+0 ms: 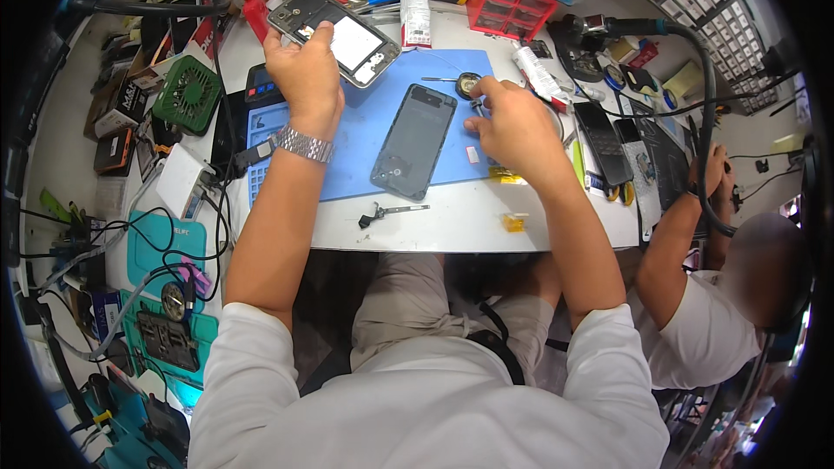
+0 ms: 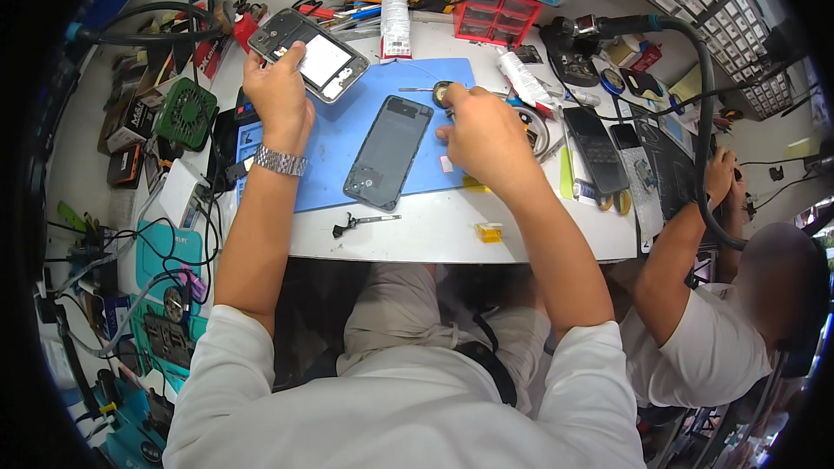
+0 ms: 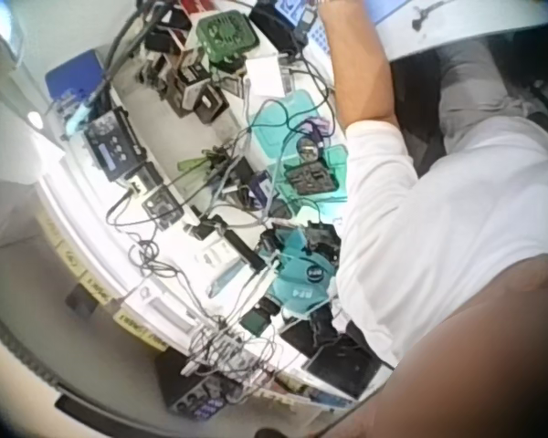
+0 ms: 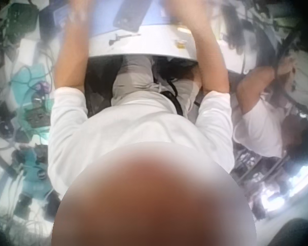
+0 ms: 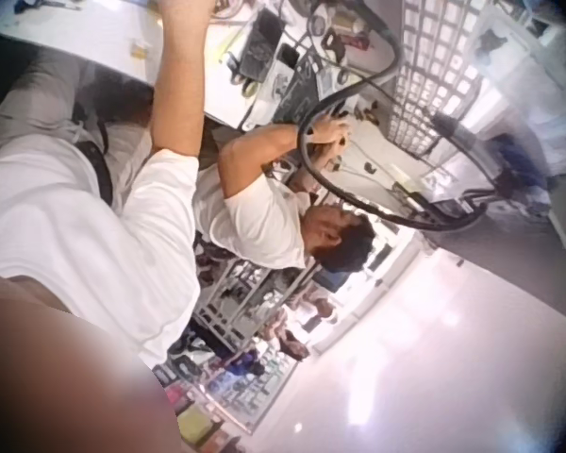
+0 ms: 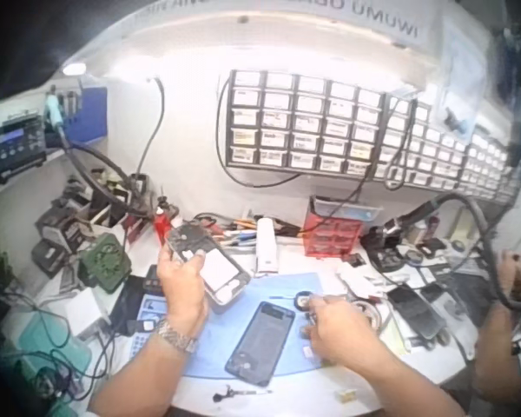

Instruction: The person uses a screwdriver to remove screws from the back of a disassembled smartphone, then places the phone on the counter and hands it to a customer. The person then picks up a blue smartphone and shows it to the customer.

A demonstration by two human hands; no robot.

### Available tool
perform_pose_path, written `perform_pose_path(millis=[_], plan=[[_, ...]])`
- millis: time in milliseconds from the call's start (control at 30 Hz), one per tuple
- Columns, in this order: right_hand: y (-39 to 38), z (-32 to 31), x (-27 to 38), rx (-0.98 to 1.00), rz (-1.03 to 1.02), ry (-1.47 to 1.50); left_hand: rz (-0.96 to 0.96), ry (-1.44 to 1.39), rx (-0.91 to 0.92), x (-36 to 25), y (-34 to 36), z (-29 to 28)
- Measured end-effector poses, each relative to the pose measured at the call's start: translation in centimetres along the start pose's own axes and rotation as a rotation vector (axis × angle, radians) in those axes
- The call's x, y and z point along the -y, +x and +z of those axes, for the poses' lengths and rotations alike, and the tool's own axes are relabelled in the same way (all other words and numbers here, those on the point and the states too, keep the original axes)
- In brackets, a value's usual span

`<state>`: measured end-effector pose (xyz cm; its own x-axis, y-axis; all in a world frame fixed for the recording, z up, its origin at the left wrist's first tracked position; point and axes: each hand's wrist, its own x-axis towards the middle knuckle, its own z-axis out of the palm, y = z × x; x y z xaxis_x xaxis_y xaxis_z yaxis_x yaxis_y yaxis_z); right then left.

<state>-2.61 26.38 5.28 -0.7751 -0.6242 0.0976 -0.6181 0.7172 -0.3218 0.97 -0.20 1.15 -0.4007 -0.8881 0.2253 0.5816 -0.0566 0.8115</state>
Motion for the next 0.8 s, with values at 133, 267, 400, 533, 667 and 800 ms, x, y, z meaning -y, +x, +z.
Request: perform_pose_path(millis=[133,267,400,533,667,800], plan=[[-1.9,1.8,0.4,-0.003,-0.552,0.155,0.027,-0.003,0.062,0.8,0.5,-0.7],[-2.3,2.8,0.6,0.117,-0.628,0.147,0.057,0.014,0.118,1.0,1.6,-0.7],[-2.6,2.9,-0.2,0.088,-0.748,-0.093,0.061,0.024,0.130,0.9,1.9,-0.8],[-4.6,2.5,-0.6,0.061,-0.772,-0.101,0.106,0.056,0.104,0.3,1.6,-0.7],[-5.0,2.9,-0.7,0.113,-0.723,-0.046,0.149,0.039,0.145,-1.2,0.9,-0.1],[-4.0,4.3,-1.5,-0.055,-0.720,-0.055,0.160,-0.019,0.198,-4.4,-0.5,1.2]])
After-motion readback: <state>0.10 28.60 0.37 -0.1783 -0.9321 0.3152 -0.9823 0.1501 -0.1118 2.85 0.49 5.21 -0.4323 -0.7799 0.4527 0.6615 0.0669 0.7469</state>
